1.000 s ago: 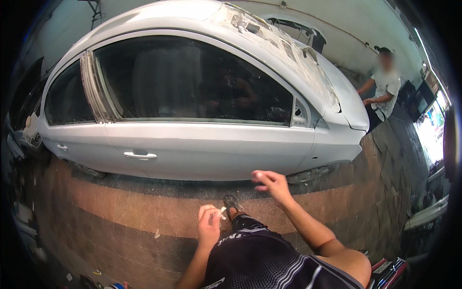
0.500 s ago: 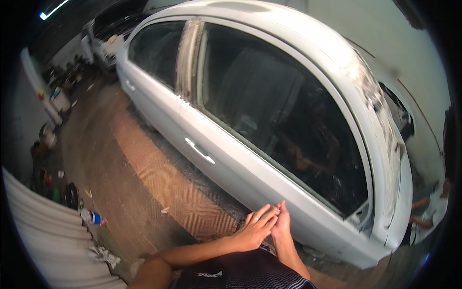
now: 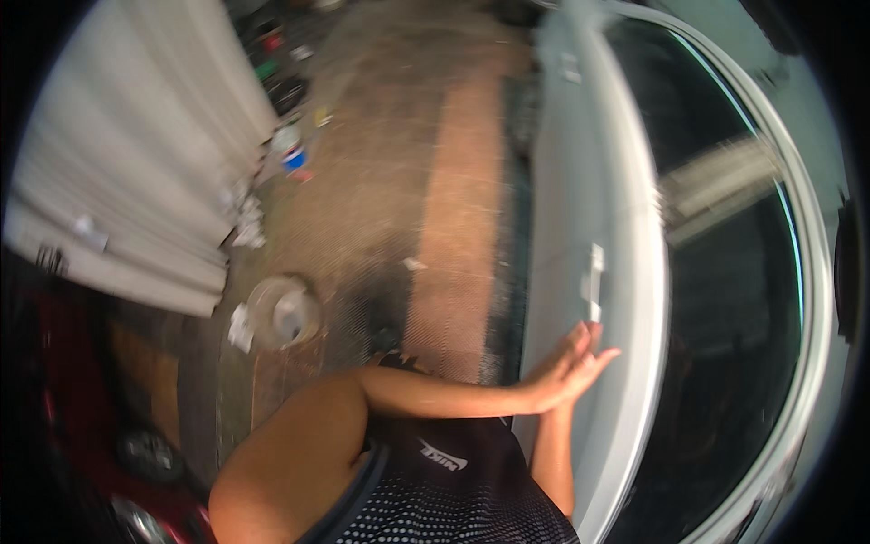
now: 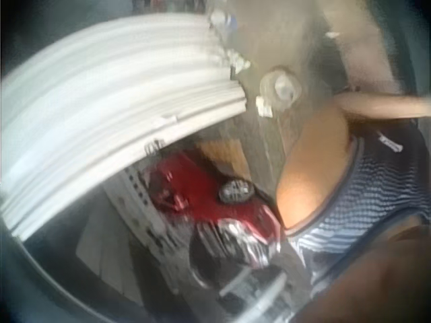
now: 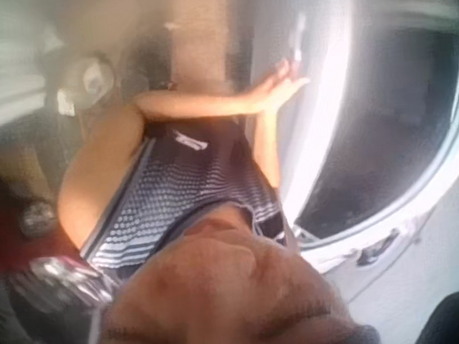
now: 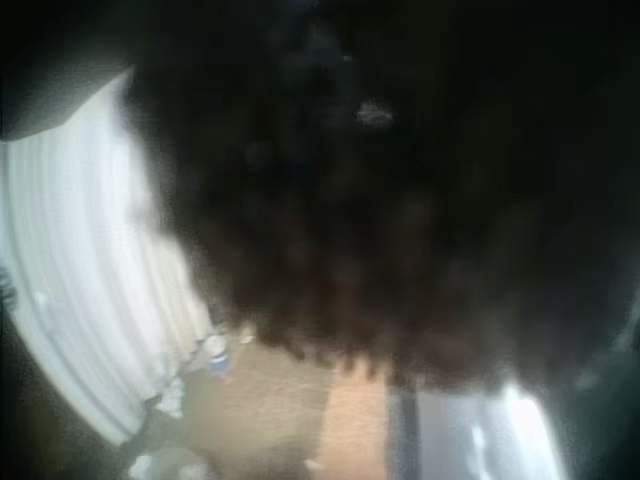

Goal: The person removes newspaper and tape from the exterior of a white car in a garage. They peel newspaper from the rear window, roof, and windshield, then remove tape strips from the roof and door edges. The removed materials are gathered and discarded.

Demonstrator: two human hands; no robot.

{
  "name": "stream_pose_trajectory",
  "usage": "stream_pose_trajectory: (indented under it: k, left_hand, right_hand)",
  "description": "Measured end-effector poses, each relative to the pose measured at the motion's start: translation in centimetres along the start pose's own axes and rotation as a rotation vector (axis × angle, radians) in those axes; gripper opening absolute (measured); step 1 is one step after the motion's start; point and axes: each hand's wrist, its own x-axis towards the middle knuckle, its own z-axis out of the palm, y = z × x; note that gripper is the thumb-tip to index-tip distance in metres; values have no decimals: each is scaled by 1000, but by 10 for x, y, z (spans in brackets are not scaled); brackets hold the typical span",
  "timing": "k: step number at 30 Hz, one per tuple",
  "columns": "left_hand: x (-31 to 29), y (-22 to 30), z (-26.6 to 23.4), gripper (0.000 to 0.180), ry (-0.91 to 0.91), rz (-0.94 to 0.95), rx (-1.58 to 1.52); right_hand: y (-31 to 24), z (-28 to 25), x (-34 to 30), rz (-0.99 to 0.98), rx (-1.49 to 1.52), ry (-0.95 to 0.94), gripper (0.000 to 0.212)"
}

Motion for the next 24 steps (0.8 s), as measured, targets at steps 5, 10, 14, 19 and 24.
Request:
stream_pose_trajectory:
  k: [5, 10, 14, 19, 24]
  left_hand:
    - [-54, -52, -98, 50, 74, 164, -23]
    - [-107, -39, -292, 34, 320, -164, 174]
    - [-185, -97, -481, 31, 604, -318, 853]
    - [-323, -196, -732, 52, 756, -163, 1442]
    - [-271, -225, -738, 44, 1179, -711, 986]
  right_hand:
    - [22, 121, 37, 44, 49, 227, 74]
    - [102, 210, 4, 145, -414, -380, 30]
    - [141, 172, -34, -137, -1021, -712, 14]
    - [178, 51, -61, 399, -1413, -688, 40]
    - [161, -78, -154, 758, -1193, 413, 33]
